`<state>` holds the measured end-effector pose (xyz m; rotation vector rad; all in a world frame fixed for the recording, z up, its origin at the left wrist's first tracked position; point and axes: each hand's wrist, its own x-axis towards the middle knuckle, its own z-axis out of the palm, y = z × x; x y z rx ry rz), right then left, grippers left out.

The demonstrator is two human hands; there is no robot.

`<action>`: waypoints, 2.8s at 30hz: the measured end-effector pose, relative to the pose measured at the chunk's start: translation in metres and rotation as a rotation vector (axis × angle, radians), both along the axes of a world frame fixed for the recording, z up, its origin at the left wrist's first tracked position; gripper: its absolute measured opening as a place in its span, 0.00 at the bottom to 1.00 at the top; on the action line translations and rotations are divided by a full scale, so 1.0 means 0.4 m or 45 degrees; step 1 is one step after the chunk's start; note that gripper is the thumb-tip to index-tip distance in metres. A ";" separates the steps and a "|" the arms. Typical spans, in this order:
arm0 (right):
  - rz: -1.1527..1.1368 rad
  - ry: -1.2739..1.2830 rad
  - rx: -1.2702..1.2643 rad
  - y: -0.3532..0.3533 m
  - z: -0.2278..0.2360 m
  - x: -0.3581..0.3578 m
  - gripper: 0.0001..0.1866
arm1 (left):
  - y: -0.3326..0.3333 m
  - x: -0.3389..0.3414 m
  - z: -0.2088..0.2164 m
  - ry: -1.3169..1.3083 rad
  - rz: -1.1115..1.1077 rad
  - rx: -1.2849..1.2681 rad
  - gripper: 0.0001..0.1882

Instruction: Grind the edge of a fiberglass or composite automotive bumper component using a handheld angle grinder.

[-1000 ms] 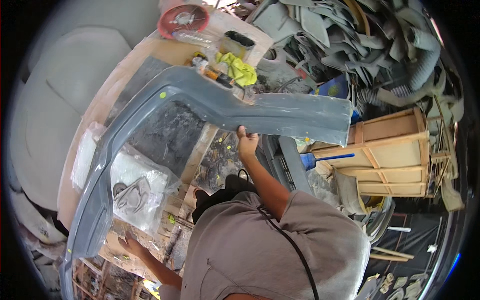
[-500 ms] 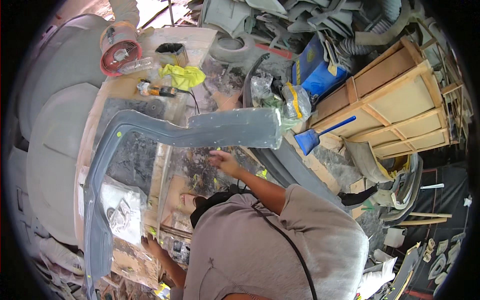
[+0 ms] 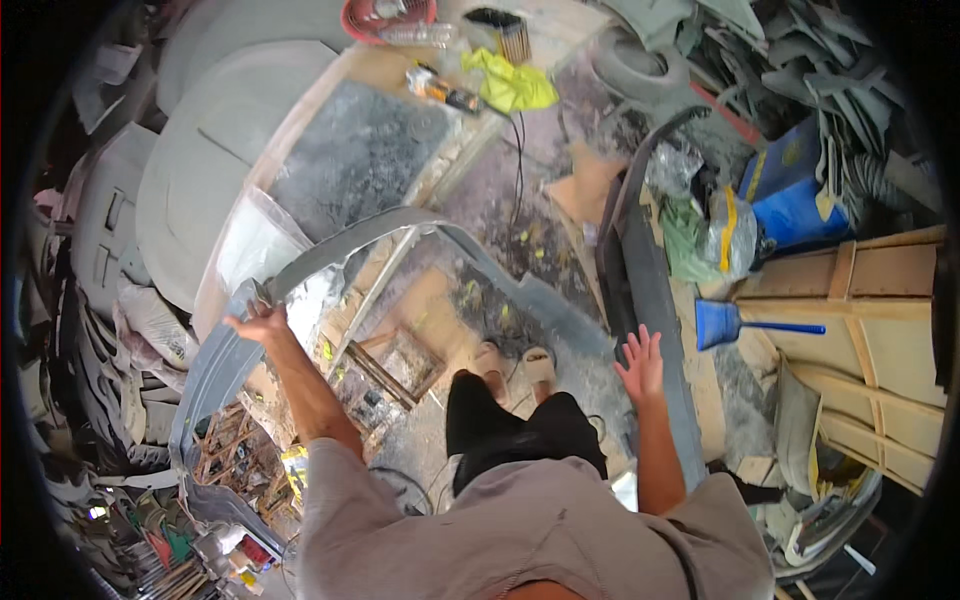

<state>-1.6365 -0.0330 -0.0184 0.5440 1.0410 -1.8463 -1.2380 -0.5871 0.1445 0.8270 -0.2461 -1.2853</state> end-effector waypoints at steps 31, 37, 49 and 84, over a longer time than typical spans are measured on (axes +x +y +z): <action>1.641 1.388 1.111 -0.270 -0.534 -0.067 0.54 | 0.053 0.091 -0.163 -0.246 -0.343 0.269 0.41; 1.830 1.488 0.991 -0.268 -0.755 -0.070 0.46 | 0.058 0.088 -0.134 -0.228 -0.428 0.330 0.37; 1.403 1.564 1.105 -0.095 -0.466 -0.076 0.14 | 0.069 0.224 -0.115 0.109 -0.649 -0.119 0.51; 1.388 1.701 1.471 -0.094 0.484 0.066 0.17 | -0.081 0.505 0.164 0.545 -0.520 -0.645 0.56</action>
